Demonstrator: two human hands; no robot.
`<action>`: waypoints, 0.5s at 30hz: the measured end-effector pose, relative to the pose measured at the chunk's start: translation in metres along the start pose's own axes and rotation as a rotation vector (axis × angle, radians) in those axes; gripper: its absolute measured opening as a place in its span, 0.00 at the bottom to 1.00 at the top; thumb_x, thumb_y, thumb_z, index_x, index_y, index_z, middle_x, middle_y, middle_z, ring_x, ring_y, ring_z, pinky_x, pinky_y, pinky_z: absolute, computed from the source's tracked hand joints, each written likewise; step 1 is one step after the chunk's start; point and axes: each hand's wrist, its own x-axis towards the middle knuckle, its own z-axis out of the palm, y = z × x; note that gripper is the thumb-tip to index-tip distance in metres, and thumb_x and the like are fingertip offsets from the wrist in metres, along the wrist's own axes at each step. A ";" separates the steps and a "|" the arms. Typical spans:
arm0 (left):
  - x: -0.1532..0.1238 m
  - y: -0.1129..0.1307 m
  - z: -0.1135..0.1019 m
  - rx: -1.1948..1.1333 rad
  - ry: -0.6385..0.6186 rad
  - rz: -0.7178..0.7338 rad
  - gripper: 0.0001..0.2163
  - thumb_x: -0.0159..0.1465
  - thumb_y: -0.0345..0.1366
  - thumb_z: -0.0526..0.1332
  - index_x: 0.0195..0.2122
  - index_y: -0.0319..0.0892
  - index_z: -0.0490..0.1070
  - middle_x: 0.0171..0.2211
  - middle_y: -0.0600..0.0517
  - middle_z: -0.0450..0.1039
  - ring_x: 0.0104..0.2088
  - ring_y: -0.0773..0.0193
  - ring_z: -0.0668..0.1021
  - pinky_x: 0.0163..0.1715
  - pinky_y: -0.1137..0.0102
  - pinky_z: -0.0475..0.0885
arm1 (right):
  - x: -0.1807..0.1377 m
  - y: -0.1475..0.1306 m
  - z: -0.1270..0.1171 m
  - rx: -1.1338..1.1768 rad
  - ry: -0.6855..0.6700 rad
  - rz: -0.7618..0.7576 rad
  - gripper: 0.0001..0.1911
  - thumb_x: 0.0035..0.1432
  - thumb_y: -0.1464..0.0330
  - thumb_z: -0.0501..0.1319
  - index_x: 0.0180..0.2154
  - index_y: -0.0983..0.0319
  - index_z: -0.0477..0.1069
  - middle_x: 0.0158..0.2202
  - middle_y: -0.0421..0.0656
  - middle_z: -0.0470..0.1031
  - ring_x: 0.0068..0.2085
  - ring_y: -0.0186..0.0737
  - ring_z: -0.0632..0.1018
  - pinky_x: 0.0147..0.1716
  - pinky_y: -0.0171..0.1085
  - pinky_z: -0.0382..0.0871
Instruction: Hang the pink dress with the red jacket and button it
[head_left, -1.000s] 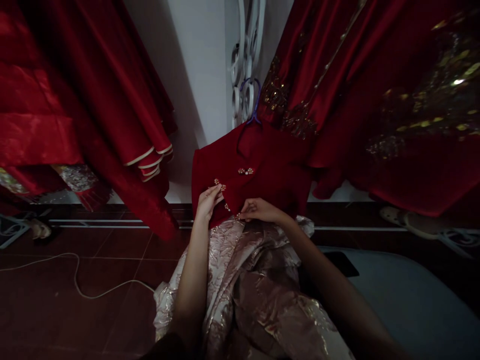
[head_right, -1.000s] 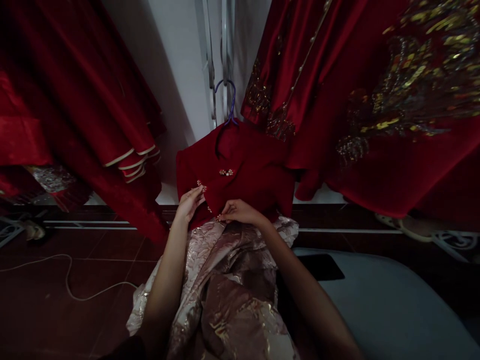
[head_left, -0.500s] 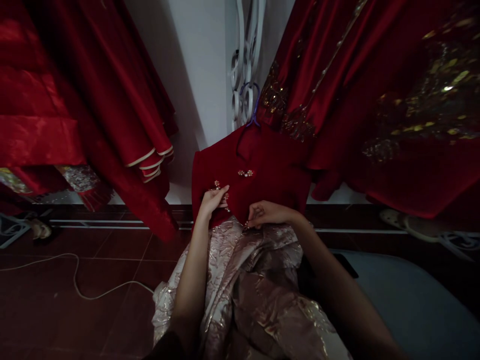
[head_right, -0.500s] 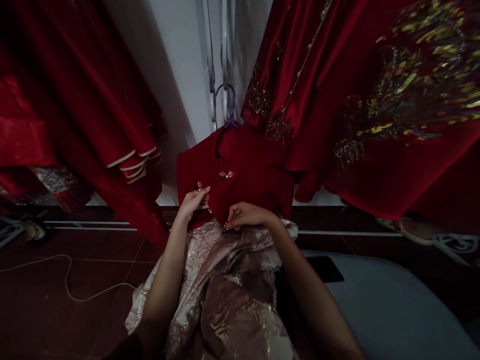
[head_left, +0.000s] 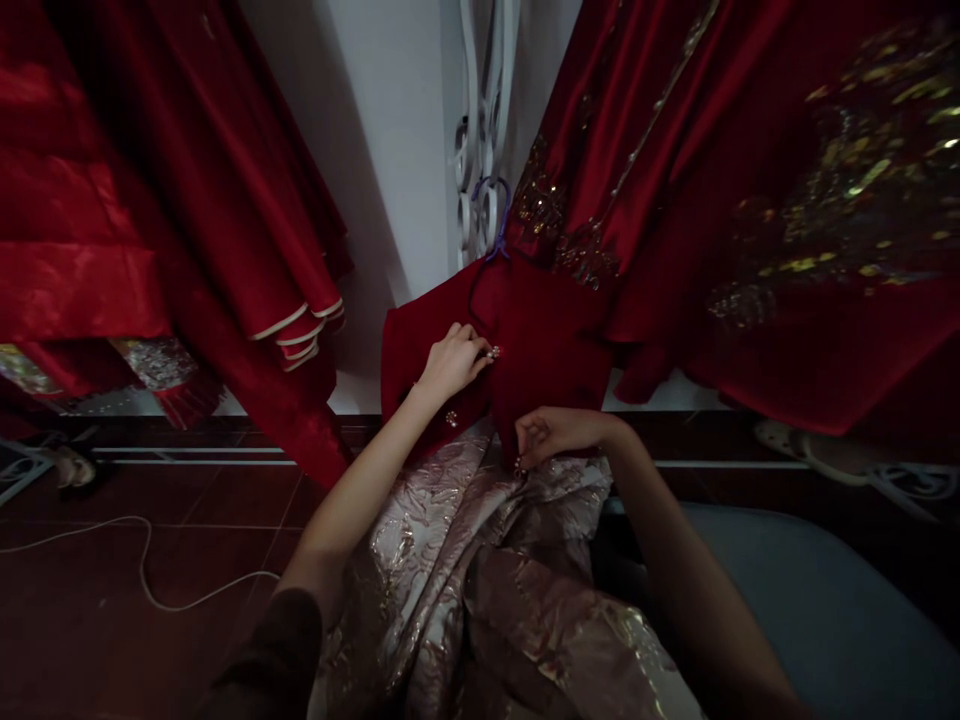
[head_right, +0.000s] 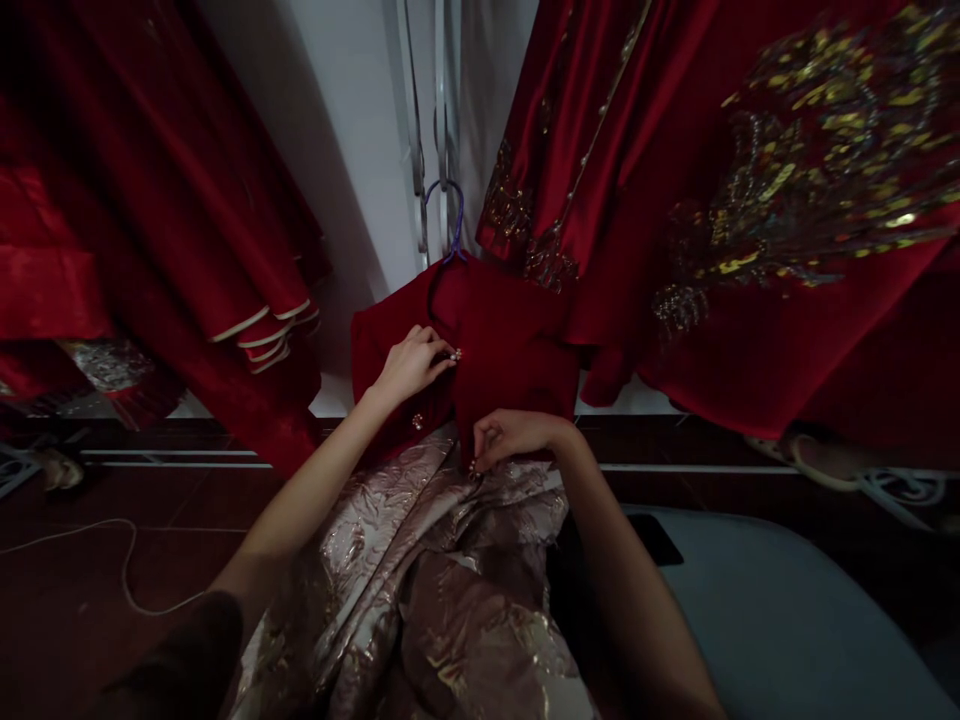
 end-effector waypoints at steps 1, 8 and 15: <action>0.002 -0.001 0.001 0.023 0.005 0.014 0.13 0.63 0.44 0.55 0.44 0.44 0.71 0.44 0.46 0.66 0.48 0.57 0.67 0.37 0.68 0.68 | 0.000 0.000 0.000 -0.004 -0.002 -0.001 0.20 0.40 0.57 0.69 0.30 0.65 0.69 0.30 0.43 0.77 0.31 0.35 0.76 0.32 0.34 0.67; 0.013 -0.007 0.003 0.046 0.082 0.133 0.10 0.62 0.39 0.56 0.38 0.39 0.72 0.43 0.43 0.67 0.47 0.54 0.67 0.44 0.63 0.65 | 0.001 0.002 0.001 0.012 0.003 0.004 0.20 0.39 0.57 0.69 0.29 0.64 0.70 0.29 0.42 0.77 0.30 0.36 0.76 0.31 0.34 0.67; 0.019 -0.009 -0.006 -0.216 0.059 0.218 0.06 0.60 0.35 0.58 0.36 0.41 0.71 0.35 0.49 0.72 0.42 0.59 0.71 0.56 0.59 0.55 | 0.005 0.003 0.001 0.050 0.020 0.005 0.20 0.39 0.57 0.69 0.31 0.64 0.71 0.31 0.43 0.78 0.32 0.37 0.77 0.33 0.35 0.69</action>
